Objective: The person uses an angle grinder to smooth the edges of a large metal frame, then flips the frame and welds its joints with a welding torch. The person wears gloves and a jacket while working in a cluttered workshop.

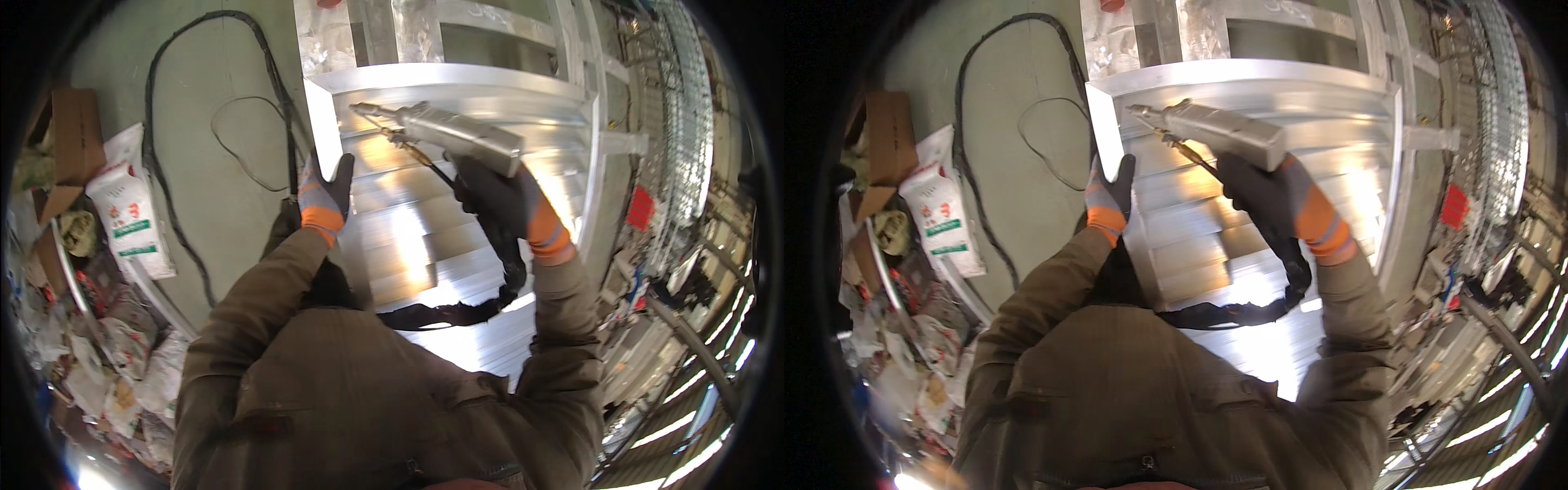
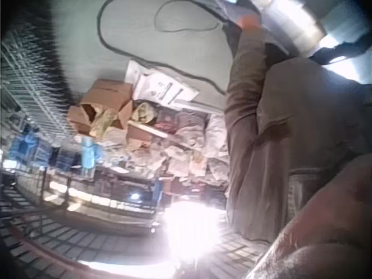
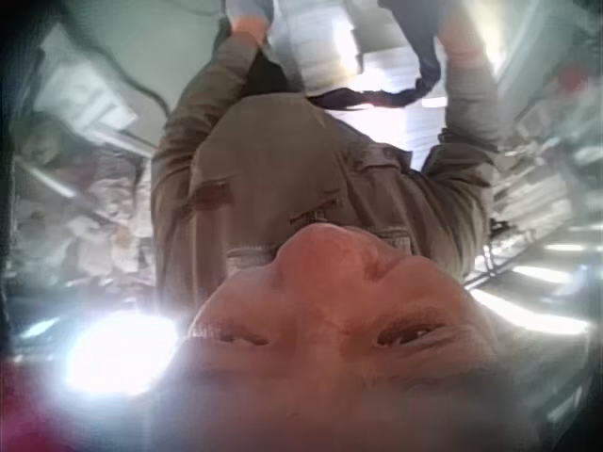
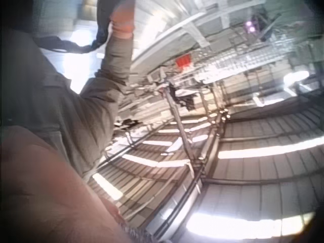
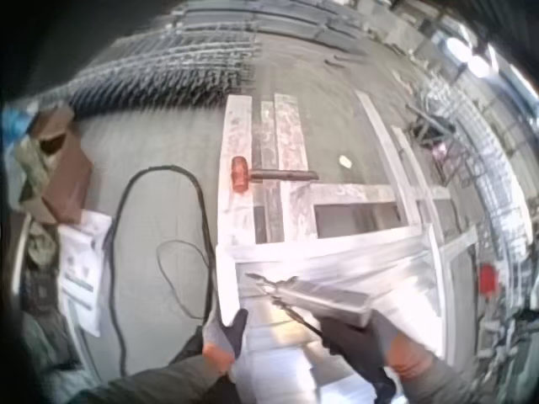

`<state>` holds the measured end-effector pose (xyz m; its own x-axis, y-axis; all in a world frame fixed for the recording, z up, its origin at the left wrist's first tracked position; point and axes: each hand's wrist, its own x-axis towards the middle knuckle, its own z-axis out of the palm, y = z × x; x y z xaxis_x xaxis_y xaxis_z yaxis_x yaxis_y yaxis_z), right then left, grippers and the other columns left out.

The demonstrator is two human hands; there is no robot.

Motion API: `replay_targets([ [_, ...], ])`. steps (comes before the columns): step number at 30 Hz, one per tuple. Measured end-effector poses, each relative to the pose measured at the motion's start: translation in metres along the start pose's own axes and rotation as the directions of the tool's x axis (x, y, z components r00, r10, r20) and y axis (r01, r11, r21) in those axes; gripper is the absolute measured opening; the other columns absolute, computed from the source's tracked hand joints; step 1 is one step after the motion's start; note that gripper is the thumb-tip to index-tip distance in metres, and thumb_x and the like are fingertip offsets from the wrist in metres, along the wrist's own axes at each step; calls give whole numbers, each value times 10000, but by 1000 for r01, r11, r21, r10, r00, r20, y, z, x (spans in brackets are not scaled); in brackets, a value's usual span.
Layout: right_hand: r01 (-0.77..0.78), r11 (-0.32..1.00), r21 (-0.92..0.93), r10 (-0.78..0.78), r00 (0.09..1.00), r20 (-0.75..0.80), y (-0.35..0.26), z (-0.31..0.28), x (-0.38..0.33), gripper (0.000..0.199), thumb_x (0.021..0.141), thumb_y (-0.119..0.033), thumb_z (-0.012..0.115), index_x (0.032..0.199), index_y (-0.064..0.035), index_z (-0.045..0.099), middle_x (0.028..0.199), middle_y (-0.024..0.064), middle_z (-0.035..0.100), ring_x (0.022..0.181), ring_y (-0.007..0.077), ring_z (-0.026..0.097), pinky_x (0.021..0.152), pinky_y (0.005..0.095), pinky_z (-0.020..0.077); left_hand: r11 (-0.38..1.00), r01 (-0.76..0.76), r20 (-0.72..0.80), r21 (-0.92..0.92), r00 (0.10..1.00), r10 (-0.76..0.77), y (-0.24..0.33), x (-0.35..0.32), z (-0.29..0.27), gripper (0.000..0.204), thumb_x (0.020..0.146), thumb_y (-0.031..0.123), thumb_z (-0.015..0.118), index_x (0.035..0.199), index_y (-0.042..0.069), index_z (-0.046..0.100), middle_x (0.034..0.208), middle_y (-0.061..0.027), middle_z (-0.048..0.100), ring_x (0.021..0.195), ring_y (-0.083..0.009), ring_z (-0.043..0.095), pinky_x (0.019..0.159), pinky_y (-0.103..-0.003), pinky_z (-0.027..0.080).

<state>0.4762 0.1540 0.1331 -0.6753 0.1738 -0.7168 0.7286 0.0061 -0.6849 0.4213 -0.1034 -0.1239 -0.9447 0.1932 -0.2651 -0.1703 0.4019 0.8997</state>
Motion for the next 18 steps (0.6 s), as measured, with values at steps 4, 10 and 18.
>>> replay_targets([
  [4, 40, 964, 262, -75, 989, 128, 4, -19, -44, 369, 1147, -197, 626, 1417, 55, 622, 1075, 129, 771, 977, 212, 768, 834, 343, 628, 980, 187, 49, -61, 982, -184, 9, 1, 0, 518, 1055, 267, 783, 1456, -27, 638, 1308, -209, 756, 1183, -327, 707, 1057, -409, 535],
  [10, 66, 744, 665, -129, 991, 46, 31, 19, -55, 411, 1156, -308, 624, 1364, 45, 653, 1072, 138, 780, 918, 240, 772, 860, 389, 633, 988, 139, 92, -63, 987, -133, 22, -5, -4, 560, 1082, 270, 744, 1534, -25, 592, 1393, -197, 734, 1237, -307, 692, 1099, -403, 515],
  [18, 177, 920, 350, -176, 984, -34, -11, 55, -34, 473, 1090, -306, 717, 1413, 34, 648, 997, 92, 753, 806, 165, 714, 742, 322, 591, 962, 220, 146, -163, 970, -197, 13, 1, -3, 519, 1083, 260, 715, 1498, -27, 592, 1374, -206, 728, 1228, -347, 682, 1096, -424, 513],
])
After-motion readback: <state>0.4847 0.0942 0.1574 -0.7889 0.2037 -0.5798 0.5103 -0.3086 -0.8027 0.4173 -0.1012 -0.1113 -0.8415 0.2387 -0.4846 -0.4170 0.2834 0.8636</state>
